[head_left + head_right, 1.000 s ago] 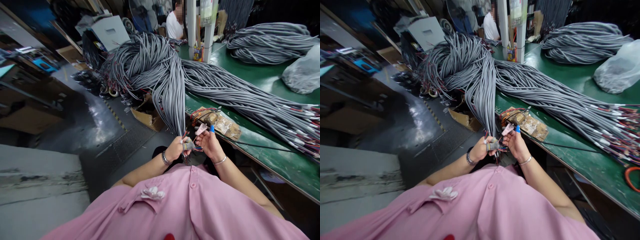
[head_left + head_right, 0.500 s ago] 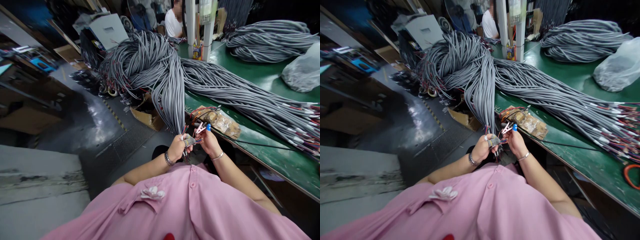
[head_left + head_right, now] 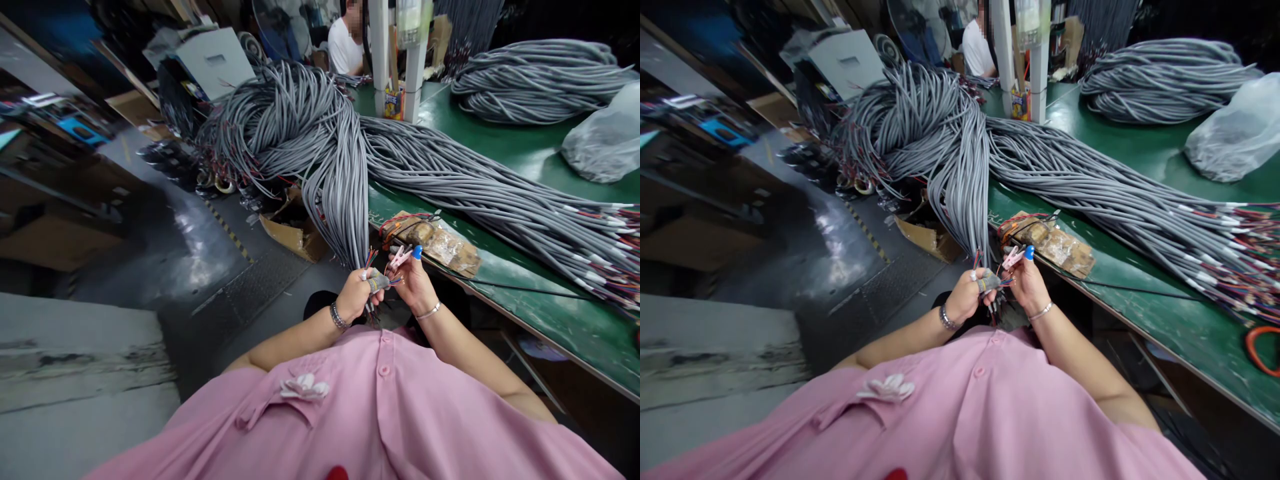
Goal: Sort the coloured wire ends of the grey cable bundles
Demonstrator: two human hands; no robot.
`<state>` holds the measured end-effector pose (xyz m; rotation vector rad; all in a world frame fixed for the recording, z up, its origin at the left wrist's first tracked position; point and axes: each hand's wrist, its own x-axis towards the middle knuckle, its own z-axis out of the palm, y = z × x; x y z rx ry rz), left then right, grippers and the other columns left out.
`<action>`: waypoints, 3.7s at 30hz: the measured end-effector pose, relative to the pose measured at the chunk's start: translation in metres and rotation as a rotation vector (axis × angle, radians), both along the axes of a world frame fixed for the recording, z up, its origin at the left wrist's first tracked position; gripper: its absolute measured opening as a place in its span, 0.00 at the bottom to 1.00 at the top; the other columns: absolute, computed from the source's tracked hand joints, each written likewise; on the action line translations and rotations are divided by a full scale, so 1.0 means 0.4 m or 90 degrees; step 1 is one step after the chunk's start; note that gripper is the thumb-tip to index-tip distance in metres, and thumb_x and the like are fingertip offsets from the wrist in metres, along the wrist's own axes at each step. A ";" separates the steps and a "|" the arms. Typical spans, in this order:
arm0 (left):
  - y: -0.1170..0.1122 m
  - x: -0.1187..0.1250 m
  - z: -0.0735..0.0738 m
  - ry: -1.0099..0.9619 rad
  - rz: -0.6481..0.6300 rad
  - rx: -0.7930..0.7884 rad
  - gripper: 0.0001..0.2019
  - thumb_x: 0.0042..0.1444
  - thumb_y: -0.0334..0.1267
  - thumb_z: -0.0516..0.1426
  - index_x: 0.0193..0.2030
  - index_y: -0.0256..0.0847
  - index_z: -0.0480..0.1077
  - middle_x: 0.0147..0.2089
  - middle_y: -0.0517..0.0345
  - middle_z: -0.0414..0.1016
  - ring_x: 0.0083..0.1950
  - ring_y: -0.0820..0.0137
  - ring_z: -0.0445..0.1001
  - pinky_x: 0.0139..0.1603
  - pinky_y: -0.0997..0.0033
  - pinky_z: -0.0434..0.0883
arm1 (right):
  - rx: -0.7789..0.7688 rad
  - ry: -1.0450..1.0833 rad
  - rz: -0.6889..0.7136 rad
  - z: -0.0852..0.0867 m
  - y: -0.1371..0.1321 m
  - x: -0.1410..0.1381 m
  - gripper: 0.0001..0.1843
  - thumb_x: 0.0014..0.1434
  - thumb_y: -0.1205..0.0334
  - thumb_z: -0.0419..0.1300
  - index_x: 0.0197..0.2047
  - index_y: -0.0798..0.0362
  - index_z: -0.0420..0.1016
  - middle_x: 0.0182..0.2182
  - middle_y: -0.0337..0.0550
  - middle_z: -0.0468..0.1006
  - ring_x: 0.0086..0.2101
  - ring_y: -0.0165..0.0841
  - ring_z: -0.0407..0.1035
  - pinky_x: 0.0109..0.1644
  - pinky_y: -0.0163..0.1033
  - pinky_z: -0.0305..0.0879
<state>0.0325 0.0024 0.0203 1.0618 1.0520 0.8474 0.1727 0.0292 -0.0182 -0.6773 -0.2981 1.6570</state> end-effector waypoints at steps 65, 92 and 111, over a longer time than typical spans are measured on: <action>-0.007 0.008 -0.015 -0.044 0.098 0.050 0.13 0.51 0.42 0.61 0.24 0.37 0.66 0.18 0.61 0.70 0.16 0.79 0.63 0.18 0.78 0.58 | 0.012 -0.004 -0.014 0.027 -0.011 0.010 0.17 0.50 0.47 0.70 0.34 0.52 0.78 0.29 0.39 0.80 0.27 0.28 0.70 0.30 0.33 0.69; -0.017 -0.048 -0.016 0.149 -0.177 0.093 0.13 0.51 0.43 0.63 0.26 0.35 0.71 0.22 0.56 0.74 0.22 0.74 0.72 0.25 0.76 0.69 | 0.336 -0.618 0.115 0.044 -0.124 0.051 0.09 0.58 0.54 0.64 0.36 0.52 0.78 0.32 0.41 0.76 0.33 0.32 0.68 0.39 0.39 0.65; -0.022 -0.039 -0.026 0.022 -0.108 0.077 0.15 0.49 0.46 0.65 0.27 0.33 0.73 0.23 0.53 0.76 0.24 0.71 0.75 0.28 0.72 0.72 | 0.176 -0.326 0.111 0.071 -0.140 -0.018 0.15 0.56 0.49 0.63 0.31 0.49 0.66 0.16 0.32 0.69 0.18 0.29 0.63 0.25 0.37 0.59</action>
